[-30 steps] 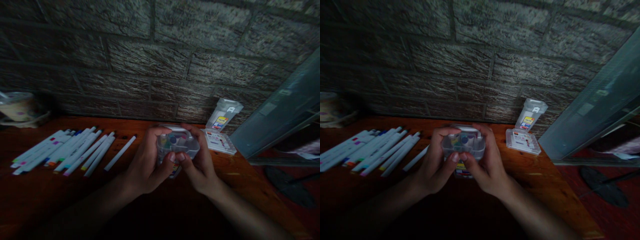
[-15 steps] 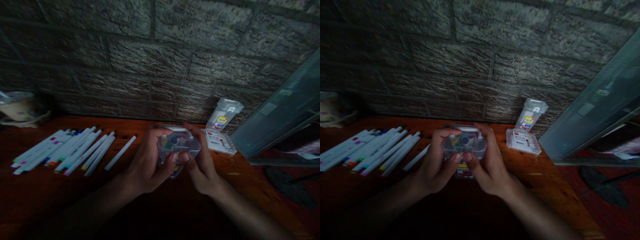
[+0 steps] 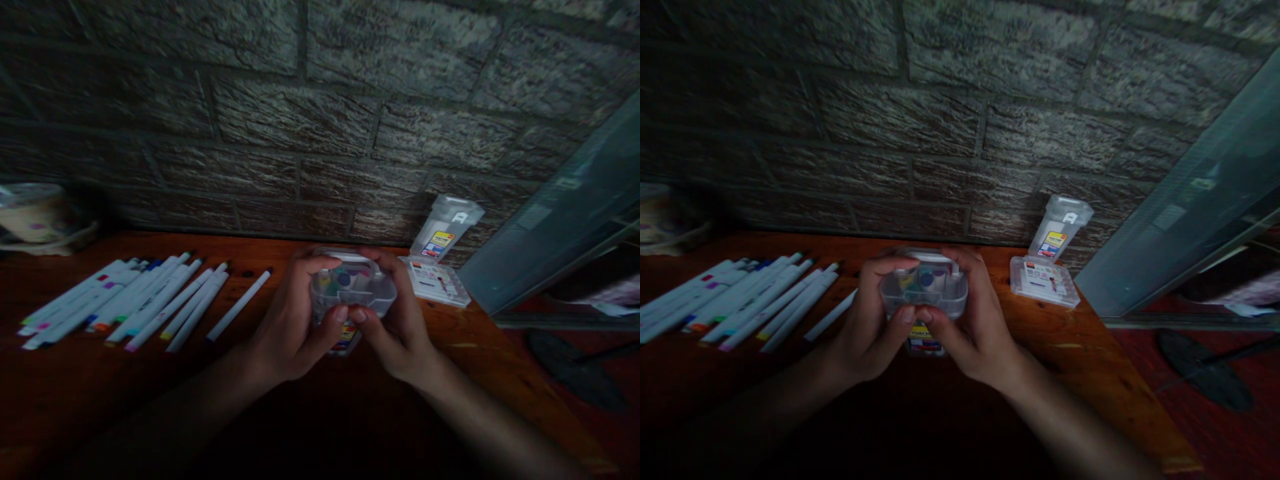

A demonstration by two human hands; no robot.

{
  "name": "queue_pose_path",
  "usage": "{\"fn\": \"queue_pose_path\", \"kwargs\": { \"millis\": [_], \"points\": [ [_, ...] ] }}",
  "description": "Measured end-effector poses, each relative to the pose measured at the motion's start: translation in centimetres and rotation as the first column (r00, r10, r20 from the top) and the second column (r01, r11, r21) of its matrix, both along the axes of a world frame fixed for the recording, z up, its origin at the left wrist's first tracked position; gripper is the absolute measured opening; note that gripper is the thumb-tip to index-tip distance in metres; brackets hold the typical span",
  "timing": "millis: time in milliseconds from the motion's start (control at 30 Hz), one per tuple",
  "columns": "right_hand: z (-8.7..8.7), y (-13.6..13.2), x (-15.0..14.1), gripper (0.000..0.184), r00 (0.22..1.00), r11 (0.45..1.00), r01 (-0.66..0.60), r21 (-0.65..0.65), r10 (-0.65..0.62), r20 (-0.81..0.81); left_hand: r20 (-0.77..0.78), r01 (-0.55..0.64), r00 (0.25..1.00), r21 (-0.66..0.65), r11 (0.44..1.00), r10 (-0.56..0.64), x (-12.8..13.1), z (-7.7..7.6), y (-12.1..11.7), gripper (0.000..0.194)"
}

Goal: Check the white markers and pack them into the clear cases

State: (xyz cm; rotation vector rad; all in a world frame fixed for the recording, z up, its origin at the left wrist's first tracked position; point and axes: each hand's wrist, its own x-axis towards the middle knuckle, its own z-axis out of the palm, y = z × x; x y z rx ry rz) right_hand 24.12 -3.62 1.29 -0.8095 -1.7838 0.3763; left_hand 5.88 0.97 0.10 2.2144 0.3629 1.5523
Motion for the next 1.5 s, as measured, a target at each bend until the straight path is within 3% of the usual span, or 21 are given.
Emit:
{"fn": "queue_pose_path", "kwargs": {
  "millis": [533,767,1033,1300,1500],
  "points": [
    [-0.1,-0.1,0.3,0.065,0.998,0.998,0.049,-0.038,-0.047,0.049,-0.005,0.05,0.999,-0.025,0.998,-0.05,0.0,-0.3,0.3,0.055],
    [0.3,-0.2,0.7,0.067,0.996,0.998,0.009,-0.059,-0.004,0.092,-0.012,0.015,1.0,-0.027,1.0,-0.015,-0.1,-0.1,0.1,0.05],
    [0.5,-0.4,0.2,0.055,0.997,0.999,0.041,-0.036,-0.038,0.073,0.022,0.01,1.0,-0.057,0.998,-0.008,0.0,0.1,-0.3,0.042],
    [0.1,0.0,0.9,0.071,0.994,0.999,0.033,-0.02,-0.031,0.102,-0.046,0.056,0.997,0.004,0.998,-0.055,-0.4,-0.1,0.7,0.055],
    [0.3,-0.2,0.4,0.064,0.996,0.997,0.06,-0.047,-0.056,0.071,-0.044,0.082,0.996,0.012,0.997,-0.082,-0.4,-0.1,0.7,0.059]
  ]
}}
